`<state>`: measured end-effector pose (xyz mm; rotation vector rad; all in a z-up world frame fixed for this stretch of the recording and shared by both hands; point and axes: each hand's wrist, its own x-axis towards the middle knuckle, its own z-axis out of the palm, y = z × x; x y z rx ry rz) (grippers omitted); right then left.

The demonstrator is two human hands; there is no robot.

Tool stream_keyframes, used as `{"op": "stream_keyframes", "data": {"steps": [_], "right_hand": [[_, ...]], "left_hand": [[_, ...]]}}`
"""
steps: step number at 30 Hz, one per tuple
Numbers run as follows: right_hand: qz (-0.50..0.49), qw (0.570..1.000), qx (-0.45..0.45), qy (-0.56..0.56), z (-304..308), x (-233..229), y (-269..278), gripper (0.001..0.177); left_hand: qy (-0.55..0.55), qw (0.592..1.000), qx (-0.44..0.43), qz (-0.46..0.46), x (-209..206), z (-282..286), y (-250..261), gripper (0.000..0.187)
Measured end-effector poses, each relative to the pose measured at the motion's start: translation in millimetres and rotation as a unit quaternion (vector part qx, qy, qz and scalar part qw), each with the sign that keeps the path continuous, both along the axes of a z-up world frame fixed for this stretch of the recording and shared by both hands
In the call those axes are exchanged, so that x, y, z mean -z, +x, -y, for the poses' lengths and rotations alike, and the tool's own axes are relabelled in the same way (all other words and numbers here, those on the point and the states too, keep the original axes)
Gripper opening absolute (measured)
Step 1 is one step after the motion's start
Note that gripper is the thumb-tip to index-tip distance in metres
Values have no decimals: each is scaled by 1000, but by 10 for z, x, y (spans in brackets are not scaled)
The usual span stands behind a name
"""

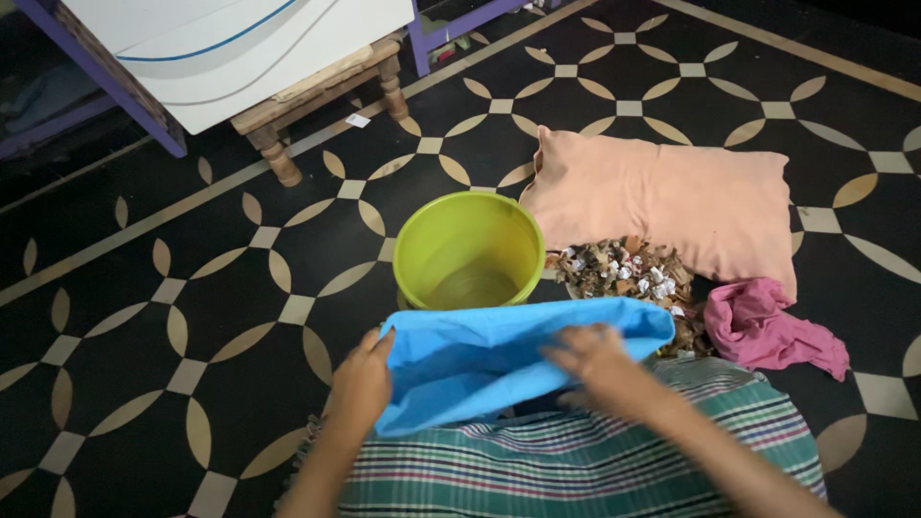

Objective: The person wipes the inside of a green bucket with a pink cloth, then unfolds a blue cloth and lines the bucket with it. They adjust the cloth to fit the bucket's shape and tuck the edges inside.

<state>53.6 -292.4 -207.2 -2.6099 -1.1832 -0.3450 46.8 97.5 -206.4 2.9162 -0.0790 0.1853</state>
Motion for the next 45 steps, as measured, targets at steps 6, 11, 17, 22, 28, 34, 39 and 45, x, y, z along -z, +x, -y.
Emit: {"op": "stream_keyframes", "data": {"steps": [6, 11, 17, 22, 28, 34, 39, 45], "right_hand": [[-215, 971, -88, -56, -508, 253, -443, 46], [-328, 923, -197, -31, -330, -52, -674, 39], [121, 984, 102, 86, -241, -381, -94, 56], [-90, 982, 142, -84, 253, 69, 383, 68], [-245, 945, 162, 145, 494, 699, 346, 71], [-375, 781, 47, 498, 644, -116, 227, 80], [-340, 753, 20, 563, 544, -1086, 147, 81], [-299, 765, -11, 570, 86, -1159, 634, 91]], "left_hand": [[-53, 990, 45, 123, -195, -96, 308, 66], [-51, 999, -15, -11, -677, -152, 198, 78], [-102, 987, -6, -125, -1137, 228, -263, 87], [-168, 981, 14, -100, -1384, 244, -606, 93], [-194, 971, -38, -138, -1488, 161, -866, 96], [-190, 972, -104, -95, -1679, -47, -1082, 100], [-177, 948, 220, 145, -2023, -425, -993, 122], [-176, 978, -72, 91, -1908, 103, -854, 90]]}}
